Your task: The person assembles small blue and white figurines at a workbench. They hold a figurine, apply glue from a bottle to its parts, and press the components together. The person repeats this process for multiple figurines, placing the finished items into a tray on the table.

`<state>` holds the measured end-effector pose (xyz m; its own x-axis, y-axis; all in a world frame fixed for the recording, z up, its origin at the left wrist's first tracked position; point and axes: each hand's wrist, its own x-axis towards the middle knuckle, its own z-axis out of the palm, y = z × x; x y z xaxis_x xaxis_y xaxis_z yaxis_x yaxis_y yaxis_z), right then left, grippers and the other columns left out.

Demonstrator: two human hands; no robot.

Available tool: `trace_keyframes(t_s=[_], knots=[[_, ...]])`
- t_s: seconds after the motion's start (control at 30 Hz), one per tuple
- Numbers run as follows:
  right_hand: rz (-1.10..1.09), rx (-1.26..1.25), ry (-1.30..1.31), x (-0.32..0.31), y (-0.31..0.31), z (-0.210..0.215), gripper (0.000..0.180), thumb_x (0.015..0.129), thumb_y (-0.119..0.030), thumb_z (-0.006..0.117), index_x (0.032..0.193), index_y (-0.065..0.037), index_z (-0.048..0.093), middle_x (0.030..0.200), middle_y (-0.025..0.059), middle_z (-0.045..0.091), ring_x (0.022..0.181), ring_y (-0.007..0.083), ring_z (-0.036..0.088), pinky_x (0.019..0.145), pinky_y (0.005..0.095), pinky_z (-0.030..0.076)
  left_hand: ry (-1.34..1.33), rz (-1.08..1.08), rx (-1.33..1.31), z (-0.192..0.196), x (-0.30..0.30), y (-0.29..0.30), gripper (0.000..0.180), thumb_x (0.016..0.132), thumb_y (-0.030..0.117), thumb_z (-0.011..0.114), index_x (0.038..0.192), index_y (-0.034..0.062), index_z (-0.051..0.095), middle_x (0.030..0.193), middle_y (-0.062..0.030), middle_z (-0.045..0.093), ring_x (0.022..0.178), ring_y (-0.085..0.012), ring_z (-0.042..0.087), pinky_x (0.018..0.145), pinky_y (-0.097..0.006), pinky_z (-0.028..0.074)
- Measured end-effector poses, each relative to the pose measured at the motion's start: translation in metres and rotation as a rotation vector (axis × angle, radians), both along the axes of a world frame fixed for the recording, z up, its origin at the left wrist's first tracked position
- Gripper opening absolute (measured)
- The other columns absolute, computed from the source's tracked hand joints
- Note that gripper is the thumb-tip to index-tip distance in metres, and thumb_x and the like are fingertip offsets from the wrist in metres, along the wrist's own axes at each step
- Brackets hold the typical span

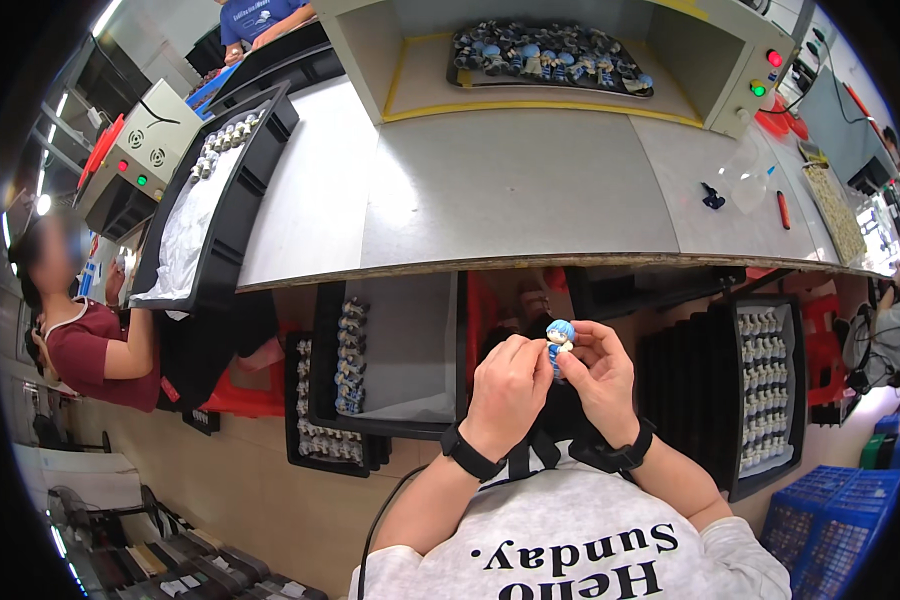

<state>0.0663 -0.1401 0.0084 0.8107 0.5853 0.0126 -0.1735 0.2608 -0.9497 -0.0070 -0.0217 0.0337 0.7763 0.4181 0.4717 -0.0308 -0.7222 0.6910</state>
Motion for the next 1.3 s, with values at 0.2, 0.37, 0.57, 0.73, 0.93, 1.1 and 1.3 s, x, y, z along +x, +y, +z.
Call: trace_keyframes(t_s=[0.2,0.37,0.57,0.73,0.93,1.1,1.3], knots=[[0.012,-0.048,-0.034,0.008,-0.007,-0.003,0.039,0.086,-0.001,0.065,0.122,0.001,0.05,0.111,0.0099,0.058,0.092,0.011,0.059,0.077,0.0239,0.054,0.029,0.044,0.037,-0.004,0.004,-0.003,0.007,0.078,0.0,0.065,0.085,-0.0005,0.065,0.075,-0.0118,0.061,0.062,-0.0279,0.06,0.056,-0.035,0.048],[-0.279,-0.108,-0.255,0.06,-0.036,0.005,0.036,0.087,-0.001,0.064,0.121,0.0,0.052,0.106,0.0075,0.059,0.09,0.009,0.058,0.075,0.0226,0.051,0.028,0.005,0.053,-0.004,0.01,-0.004,0.006,0.078,-0.001,0.065,0.084,-0.0008,0.065,0.072,-0.0113,0.06,0.061,-0.026,0.06,0.056,-0.033,0.048],[-0.937,-0.405,-0.628,0.196,-0.087,0.022,0.059,0.075,-0.01,0.076,0.124,0.001,0.046,0.104,0.0092,0.051,0.09,0.0159,0.054,0.078,0.0287,0.048,0.088,0.037,0.041,-0.003,0.008,-0.002,0.006,0.081,0.002,0.064,0.085,-0.0014,0.067,0.07,-0.0104,0.06,0.056,-0.0217,0.057,0.052,-0.031,0.045],[-0.917,-0.713,-0.604,0.298,-0.13,0.039,0.095,0.063,-0.031,0.086,0.136,0.004,0.036,0.132,0.0216,0.047,0.121,0.0318,0.048,0.099,0.0395,0.043,0.106,-0.001,0.024,0.006,0.017,-0.007,0.005,0.08,0.001,0.064,0.084,-0.0009,0.066,0.071,-0.0101,0.06,0.057,-0.0229,0.058,0.053,-0.032,0.047],[-0.49,-0.822,-0.51,0.357,-0.144,0.041,0.083,0.066,-0.032,0.084,0.132,0.003,0.047,0.126,0.0215,0.057,0.118,0.0297,0.055,0.098,0.038,0.045,0.095,0.002,0.065,0.017,0.017,0.001,0.005,0.081,0.002,0.063,0.084,-0.0012,0.066,0.071,-0.0112,0.06,0.058,-0.0235,0.059,0.054,-0.031,0.047],[-0.609,-0.831,-0.663,0.328,-0.144,0.05,0.061,0.076,-0.03,0.078,0.122,0.005,0.058,0.107,0.0138,0.067,0.099,0.0185,0.062,0.089,0.0307,0.047,0.085,-0.027,0.112,0.017,0.017,0.01,0.004,0.079,0.0,0.065,0.082,-0.0004,0.066,0.073,-0.0109,0.061,0.057,-0.0241,0.059,0.053,-0.031,0.048],[-0.161,-0.245,-0.446,0.232,-0.096,0.058,0.039,0.09,-0.012,0.065,0.125,0.002,0.055,0.114,0.0062,0.064,0.104,0.0121,0.058,0.095,0.0262,0.042,0.147,-0.03,0.125,0.013,0.01,0.018,0.004,0.078,0.001,0.065,0.082,-0.0002,0.066,0.071,-0.0109,0.06,0.056,-0.0249,0.059,0.052,-0.033,0.048]])
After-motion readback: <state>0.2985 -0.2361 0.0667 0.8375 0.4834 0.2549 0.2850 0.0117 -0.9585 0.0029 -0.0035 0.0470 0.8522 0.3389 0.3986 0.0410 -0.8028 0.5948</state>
